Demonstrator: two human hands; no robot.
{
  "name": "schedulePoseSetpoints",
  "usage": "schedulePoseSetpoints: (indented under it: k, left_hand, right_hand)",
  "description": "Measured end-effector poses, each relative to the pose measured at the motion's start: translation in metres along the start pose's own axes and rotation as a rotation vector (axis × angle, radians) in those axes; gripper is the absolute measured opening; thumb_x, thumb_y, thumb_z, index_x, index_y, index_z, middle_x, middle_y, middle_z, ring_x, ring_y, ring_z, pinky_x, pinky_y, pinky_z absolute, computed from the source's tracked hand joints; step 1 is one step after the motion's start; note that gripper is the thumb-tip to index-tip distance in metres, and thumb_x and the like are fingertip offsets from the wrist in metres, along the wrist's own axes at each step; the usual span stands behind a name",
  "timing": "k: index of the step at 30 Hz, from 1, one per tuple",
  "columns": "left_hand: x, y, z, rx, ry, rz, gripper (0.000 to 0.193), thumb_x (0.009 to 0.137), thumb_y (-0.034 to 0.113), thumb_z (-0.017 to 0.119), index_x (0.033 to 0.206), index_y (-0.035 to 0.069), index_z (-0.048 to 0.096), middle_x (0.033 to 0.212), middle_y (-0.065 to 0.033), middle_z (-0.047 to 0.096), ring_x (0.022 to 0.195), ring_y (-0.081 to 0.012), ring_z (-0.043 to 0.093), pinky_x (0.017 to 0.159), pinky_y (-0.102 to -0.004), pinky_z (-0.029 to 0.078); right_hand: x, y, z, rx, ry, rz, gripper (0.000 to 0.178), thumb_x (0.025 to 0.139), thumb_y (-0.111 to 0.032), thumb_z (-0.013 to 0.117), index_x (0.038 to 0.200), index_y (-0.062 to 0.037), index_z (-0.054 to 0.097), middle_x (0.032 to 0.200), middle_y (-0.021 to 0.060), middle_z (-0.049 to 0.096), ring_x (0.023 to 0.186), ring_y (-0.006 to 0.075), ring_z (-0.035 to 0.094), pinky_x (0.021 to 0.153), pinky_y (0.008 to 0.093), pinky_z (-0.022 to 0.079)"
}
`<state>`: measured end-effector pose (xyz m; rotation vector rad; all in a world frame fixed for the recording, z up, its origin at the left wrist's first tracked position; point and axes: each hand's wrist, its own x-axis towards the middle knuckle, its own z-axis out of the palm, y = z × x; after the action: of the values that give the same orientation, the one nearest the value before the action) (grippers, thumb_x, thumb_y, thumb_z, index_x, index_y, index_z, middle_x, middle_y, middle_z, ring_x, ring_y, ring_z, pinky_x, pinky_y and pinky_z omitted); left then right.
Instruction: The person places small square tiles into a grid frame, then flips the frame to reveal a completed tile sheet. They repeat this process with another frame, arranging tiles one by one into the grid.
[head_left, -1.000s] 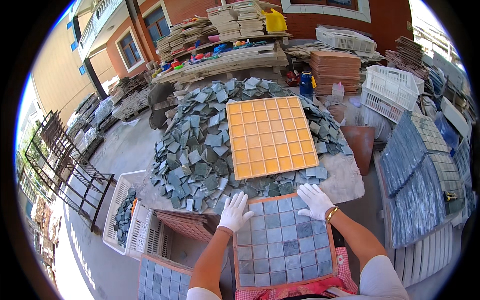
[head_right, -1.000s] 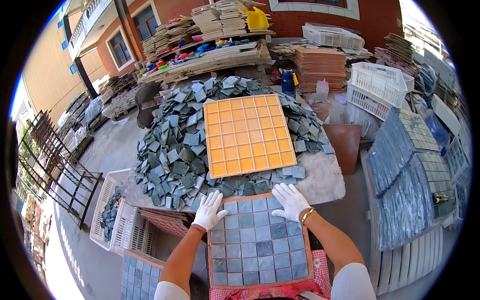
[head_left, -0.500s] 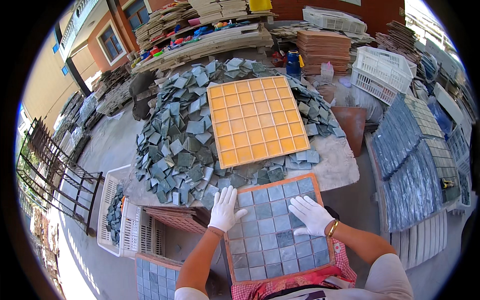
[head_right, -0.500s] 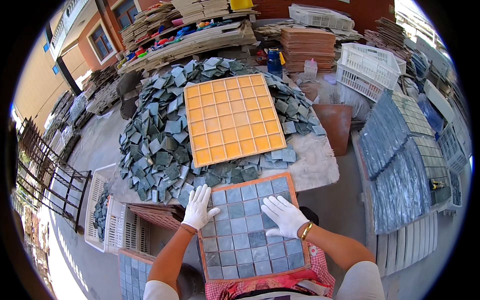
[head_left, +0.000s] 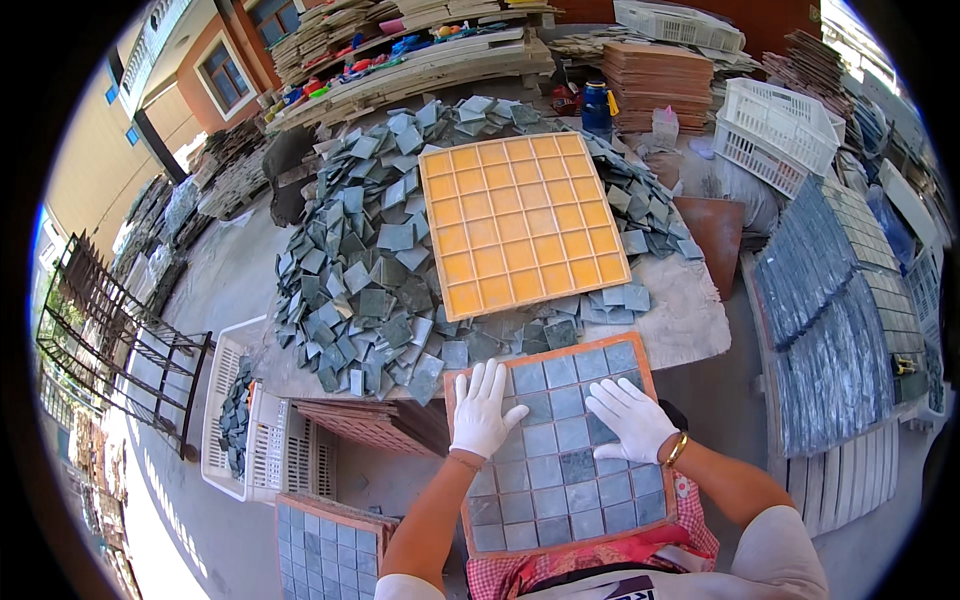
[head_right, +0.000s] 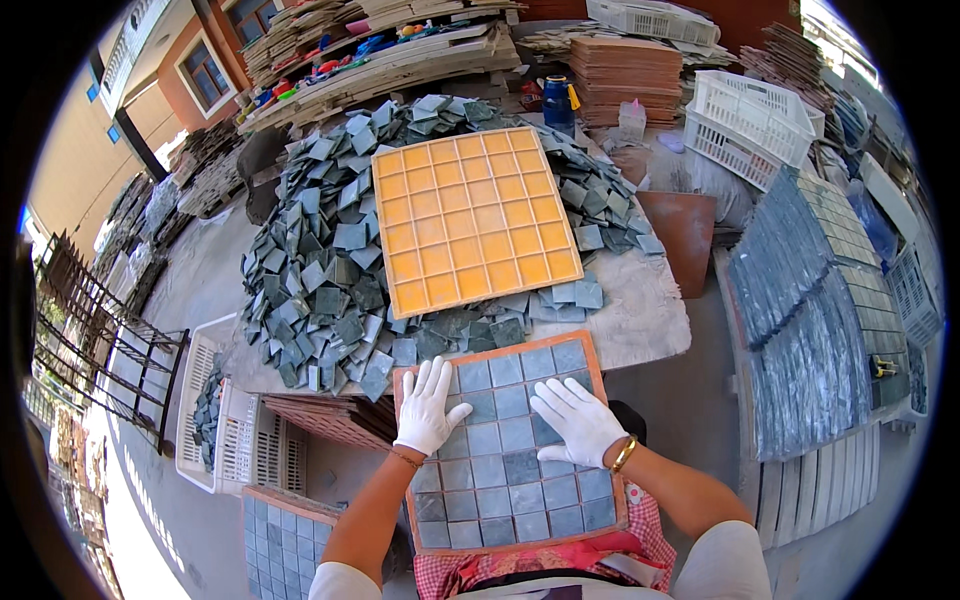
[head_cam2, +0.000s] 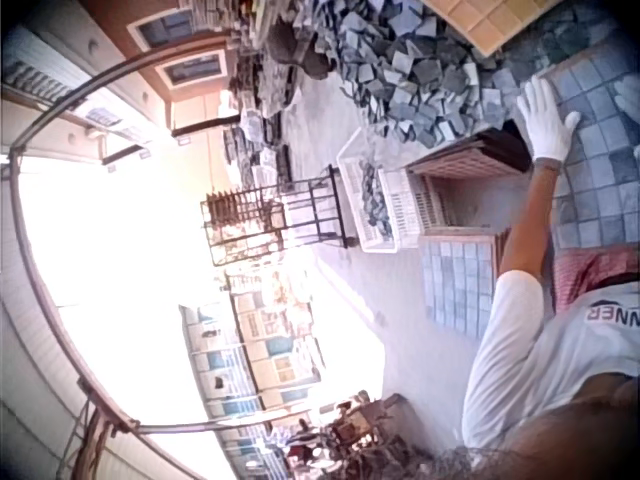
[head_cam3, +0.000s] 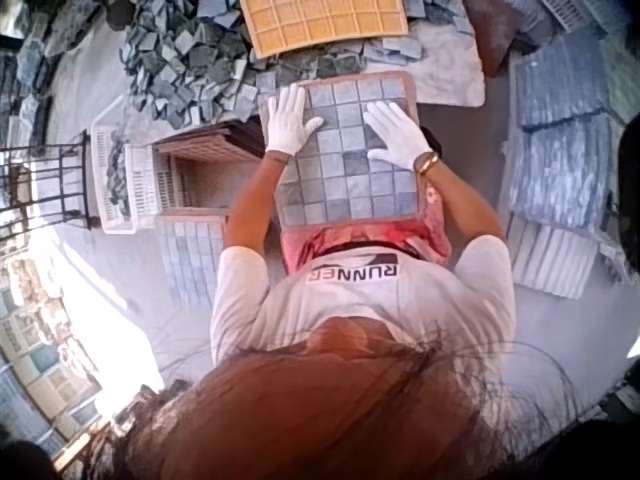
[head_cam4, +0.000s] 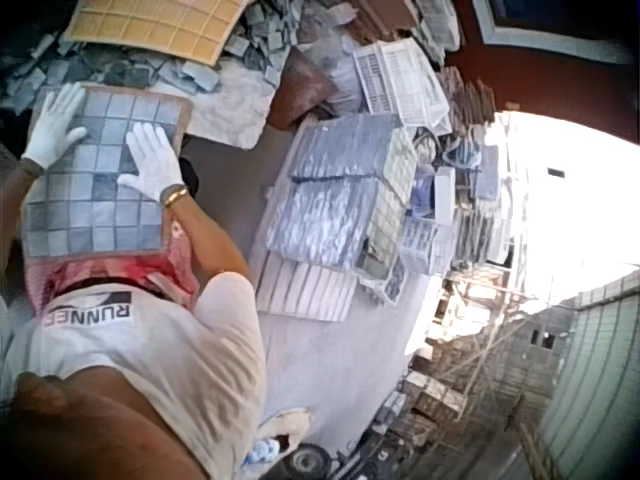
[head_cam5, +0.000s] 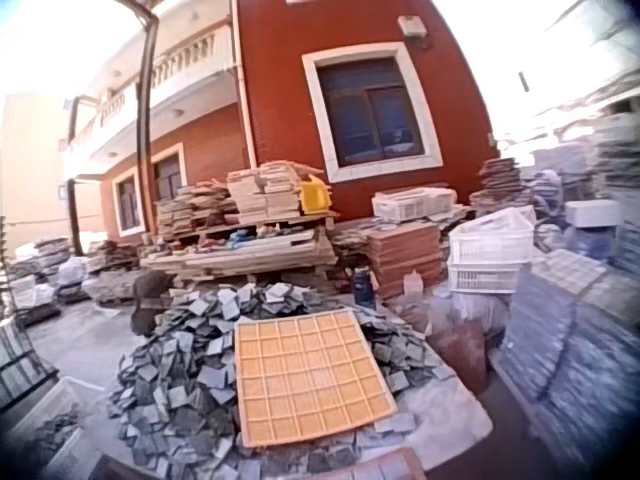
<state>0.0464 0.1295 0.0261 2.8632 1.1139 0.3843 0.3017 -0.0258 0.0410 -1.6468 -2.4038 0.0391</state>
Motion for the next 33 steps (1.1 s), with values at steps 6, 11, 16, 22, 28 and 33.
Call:
schedulePoseSetpoints:
  k: [6, 11, 16, 22, 28, 33]
  left_hand:
    - [-0.023, 0.028, -0.004, -0.062, -0.052, 0.054, 0.082, 0.084, 0.051, 0.062, 0.141, -0.003, 0.036, 0.147, -0.0206, 0.036, 0.137, -0.0361, 0.032, 0.113, -0.0501, 0.021]
    - [-0.008, -0.031, -0.013, 0.002, 0.076, 0.038, 0.072, 0.085, 0.045, 0.062, 0.138, 0.0, 0.042, 0.144, -0.0184, 0.042, 0.131, -0.0349, 0.039, 0.111, -0.0499, 0.024]
    - [-0.007, -0.04, -0.022, 0.104, 0.006, 0.036, 0.071, 0.084, 0.042, 0.063, 0.137, 0.0, 0.043, 0.144, -0.0153, 0.043, 0.132, -0.0324, 0.038, 0.111, -0.0503, 0.023]
    - [-0.015, -0.019, -0.014, 0.049, -0.009, 0.005, 0.072, 0.085, 0.042, 0.063, 0.14, 0.001, 0.041, 0.145, -0.0156, 0.042, 0.135, -0.0312, 0.036, 0.113, -0.0482, 0.023]
    - [-0.026, -0.02, -0.016, 0.027, -0.002, -0.064, 0.068, 0.084, 0.038, 0.064, 0.138, 0.002, 0.043, 0.144, -0.0175, 0.044, 0.134, -0.0329, 0.039, 0.112, -0.0479, 0.025]
    - [-0.045, -0.027, -0.023, 0.025, -0.008, -0.144, 0.068, 0.084, 0.038, 0.065, 0.135, -0.003, 0.044, 0.14, -0.0203, 0.046, 0.133, -0.0346, 0.039, 0.11, -0.0507, 0.025]
  right_hand:
    - [0.002, -0.001, -0.002, -0.027, -0.003, -0.009, 0.08, 0.077, -0.055, 0.066, 0.132, -0.0008, 0.047, 0.14, 0.0201, 0.044, 0.133, 0.0345, 0.038, 0.113, 0.0453, 0.027]
    - [0.003, -0.001, -0.004, -0.045, 0.061, -0.036, 0.079, 0.077, -0.054, 0.066, 0.131, -0.0006, 0.048, 0.139, 0.0202, 0.045, 0.131, 0.0348, 0.04, 0.111, 0.0462, 0.029]
    - [0.002, -0.002, -0.001, 0.006, 0.046, -0.013, 0.078, 0.076, -0.053, 0.067, 0.132, -0.0018, 0.048, 0.139, 0.0197, 0.045, 0.131, 0.0349, 0.04, 0.111, 0.0461, 0.03]
    - [0.001, 0.001, -0.001, 0.015, 0.028, -0.008, 0.077, 0.077, -0.053, 0.066, 0.131, -0.0021, 0.048, 0.139, 0.0186, 0.046, 0.13, 0.0345, 0.041, 0.111, 0.0463, 0.031]
    - [-0.001, 0.0, -0.001, 0.034, 0.039, 0.012, 0.075, 0.077, -0.05, 0.067, 0.131, -0.002, 0.049, 0.138, 0.0174, 0.046, 0.13, 0.0334, 0.042, 0.111, 0.0465, 0.031]
    - [-0.004, 0.001, 0.002, 0.012, 0.084, 0.034, 0.074, 0.078, -0.05, 0.067, 0.131, -0.0018, 0.049, 0.138, 0.0175, 0.047, 0.13, 0.0335, 0.042, 0.11, 0.0463, 0.031]
